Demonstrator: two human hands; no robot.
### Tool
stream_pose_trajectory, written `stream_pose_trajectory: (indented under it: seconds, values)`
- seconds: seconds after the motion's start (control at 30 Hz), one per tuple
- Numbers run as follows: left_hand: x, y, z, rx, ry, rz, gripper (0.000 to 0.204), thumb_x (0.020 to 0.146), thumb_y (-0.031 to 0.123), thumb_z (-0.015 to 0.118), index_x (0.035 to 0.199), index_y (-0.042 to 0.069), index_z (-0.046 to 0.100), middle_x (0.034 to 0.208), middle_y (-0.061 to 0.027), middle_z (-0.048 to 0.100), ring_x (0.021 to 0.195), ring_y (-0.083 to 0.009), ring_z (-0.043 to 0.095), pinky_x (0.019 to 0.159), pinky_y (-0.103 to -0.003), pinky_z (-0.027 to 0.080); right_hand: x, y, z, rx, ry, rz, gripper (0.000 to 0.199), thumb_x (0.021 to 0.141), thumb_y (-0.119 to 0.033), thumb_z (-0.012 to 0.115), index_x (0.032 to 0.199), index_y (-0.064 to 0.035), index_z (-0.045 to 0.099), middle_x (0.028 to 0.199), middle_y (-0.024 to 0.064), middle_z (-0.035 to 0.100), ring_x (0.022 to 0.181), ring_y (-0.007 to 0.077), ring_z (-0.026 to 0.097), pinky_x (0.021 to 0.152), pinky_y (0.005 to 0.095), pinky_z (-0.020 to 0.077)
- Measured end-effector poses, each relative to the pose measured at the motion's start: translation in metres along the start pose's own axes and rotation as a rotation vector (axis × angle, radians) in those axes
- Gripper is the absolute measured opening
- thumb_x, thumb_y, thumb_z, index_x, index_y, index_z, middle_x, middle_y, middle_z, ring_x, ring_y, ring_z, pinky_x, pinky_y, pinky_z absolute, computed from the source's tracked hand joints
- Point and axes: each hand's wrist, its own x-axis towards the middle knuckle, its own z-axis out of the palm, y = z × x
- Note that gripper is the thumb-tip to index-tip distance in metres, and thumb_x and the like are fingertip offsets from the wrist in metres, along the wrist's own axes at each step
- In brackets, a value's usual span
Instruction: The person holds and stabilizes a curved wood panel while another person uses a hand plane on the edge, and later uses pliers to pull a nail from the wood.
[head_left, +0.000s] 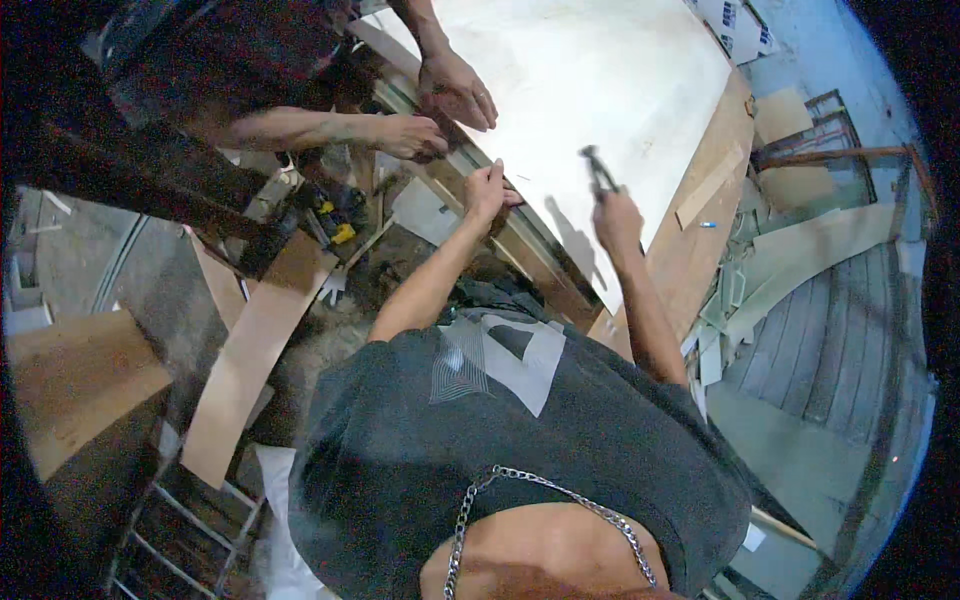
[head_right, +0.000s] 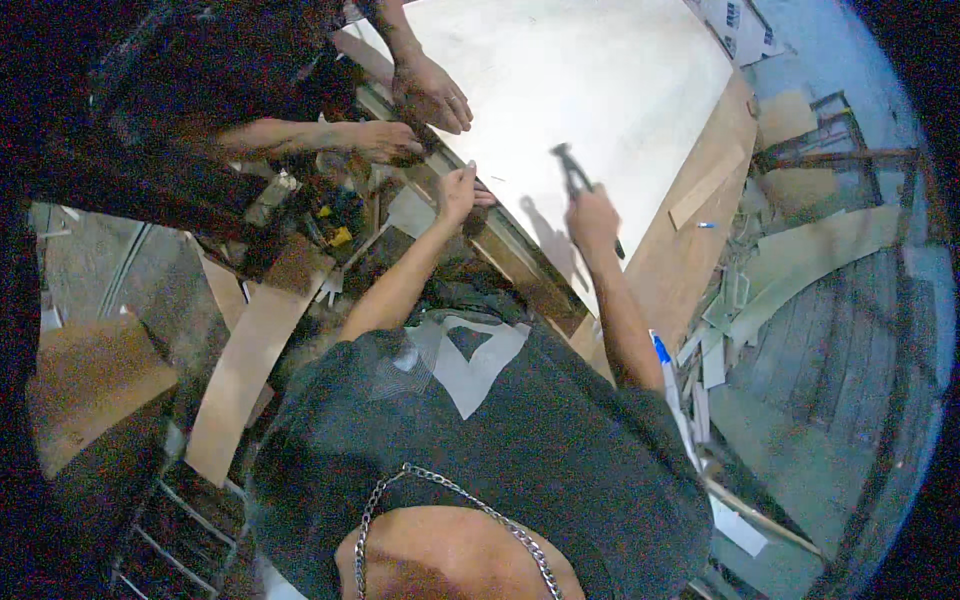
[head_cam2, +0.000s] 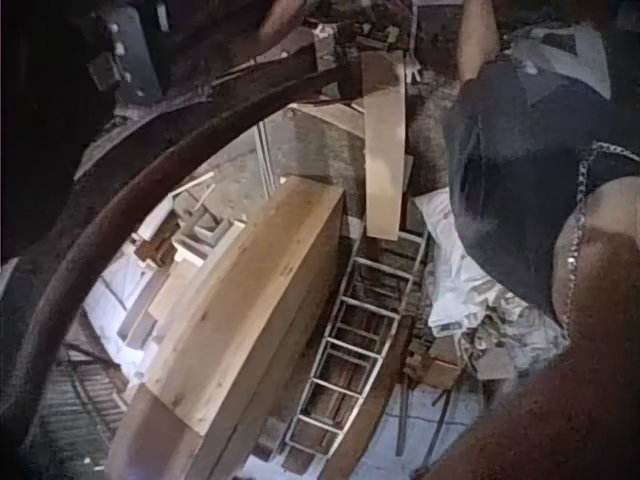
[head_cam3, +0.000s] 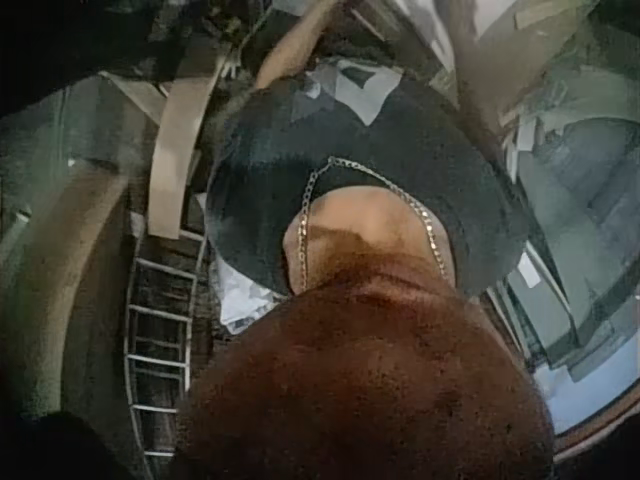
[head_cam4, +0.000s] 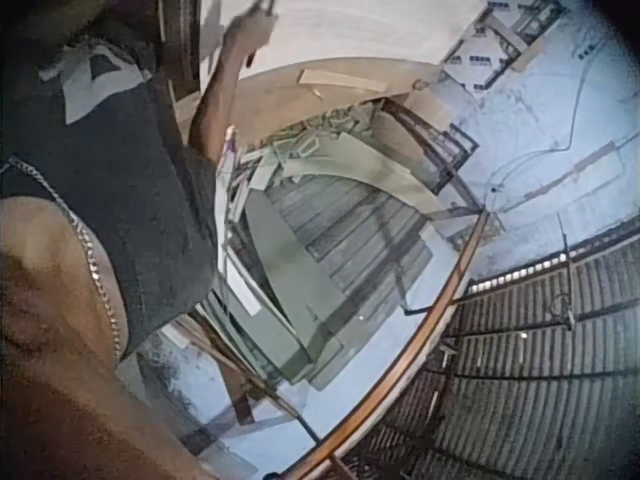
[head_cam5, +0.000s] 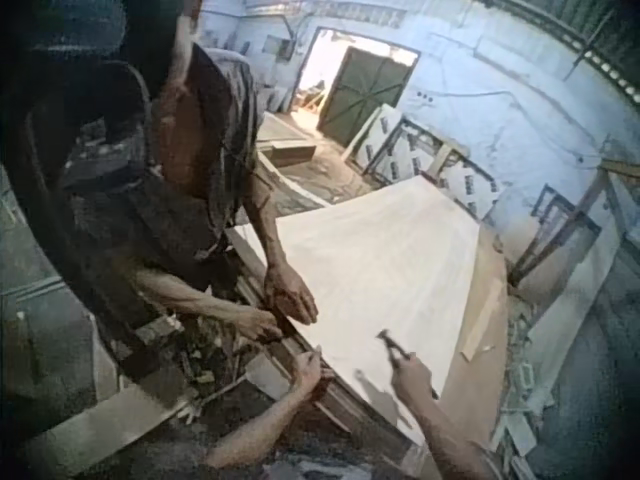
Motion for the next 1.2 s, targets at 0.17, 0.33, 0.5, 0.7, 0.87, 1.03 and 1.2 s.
stream_pose_trajectory:
  seconds: [0.17, 0.33, 0.5, 0.7, 0.87, 1.03, 1.2]
  values:
    - [-0.015, 0.01, 0.013, 0.058, 0.105, -0.001, 0.047, 0.101, 0.036, 0.06, 0.089, -0.01, 0.061, 0.078, -0.0161, 0.066, 0.061, -0.022, 0.067, 0.052, -0.03, 0.059, -0.054, 0.152, 0.057, 0.74, 0.234, 0.368, 0.045, 0.1, -0.045, 0.052, 0.101, -0.0073, 0.076, 0.087, 0.0086, 0.068, 0.085, 0.0232, 0.063, 0.08, 0.043, 0.0481]
    - [-0.021, 0.008, 0.031, 0.261, 0.265, 0.046, 0.036, 0.089, 0.028, 0.077, 0.085, -0.004, 0.064, 0.075, -0.0068, 0.064, 0.058, -0.0119, 0.057, 0.052, -0.027, 0.052, -0.17, 0.294, 0.125, 0.963, -0.609, 0.727, 0.036, 0.098, -0.025, 0.047, 0.117, -0.0009, 0.066, 0.081, 0.0098, 0.065, 0.063, 0.0193, 0.061, 0.055, 0.0328, 0.0494]
    - [-0.018, -0.01, 0.025, 0.536, 0.377, 0.125, 0.031, 0.078, 0.02, 0.085, 0.084, -0.001, 0.064, 0.074, -0.0038, 0.063, 0.069, -0.0126, 0.056, 0.06, -0.033, 0.046, -0.22, 0.317, 0.176, 1.365, -0.377, 1.028, 0.024, 0.088, -0.015, 0.056, 0.098, 0.0039, 0.067, 0.078, 0.0128, 0.065, 0.058, 0.0238, 0.061, 0.053, 0.0381, 0.052]
    - [-0.039, -0.059, 0.041, 0.491, 0.514, 0.182, 0.055, 0.077, 0.017, 0.086, 0.119, -0.006, 0.059, 0.092, -0.0097, 0.07, 0.089, -0.0148, 0.065, 0.072, -0.03, 0.053, -0.208, 0.319, 0.161, 1.467, -0.274, 1.113, 0.028, 0.09, -0.01, 0.051, 0.114, -0.0014, 0.063, 0.075, 0.0134, 0.061, 0.051, 0.0296, 0.06, 0.044, 0.0414, 0.0523]
    - [-0.075, -0.082, 0.052, 0.493, 0.636, 0.375, 0.064, 0.083, 0.013, 0.08, 0.135, -0.007, 0.049, 0.095, -0.0116, 0.071, 0.079, -0.0142, 0.068, 0.069, -0.027, 0.058, -0.19, 0.324, 0.149, 1.616, -0.302, 1.007, 0.031, 0.083, -0.003, 0.054, 0.113, -0.0002, 0.063, 0.082, 0.016, 0.063, 0.057, 0.0267, 0.06, 0.043, 0.0387, 0.0491]
    - [-0.11, -0.074, 0.075, 0.658, 0.687, 0.645, 0.027, 0.092, 0.019, 0.07, 0.113, 0.0, 0.07, 0.088, -0.0099, 0.073, 0.075, -0.0141, 0.07, 0.061, -0.028, 0.056, -0.185, 0.341, 0.171, 1.659, -0.292, 0.876, 0.032, 0.079, 0.001, 0.056, 0.109, 0.0047, 0.066, 0.089, 0.0173, 0.066, 0.067, 0.0252, 0.062, 0.049, 0.0373, 0.0506]
    - [-0.096, -0.068, 0.16, 0.827, 0.002, 0.351, 0.047, 0.093, 0.017, 0.069, 0.138, 0.01, 0.058, 0.097, -0.012, 0.074, 0.085, -0.0179, 0.07, 0.074, -0.034, 0.059, -0.191, 0.339, 0.165, 1.396, -0.312, 0.722, 0.033, 0.079, 0.0, 0.058, 0.11, 0.0075, 0.069, 0.1, 0.0138, 0.067, 0.068, 0.0219, 0.061, 0.061, 0.0318, 0.0518]
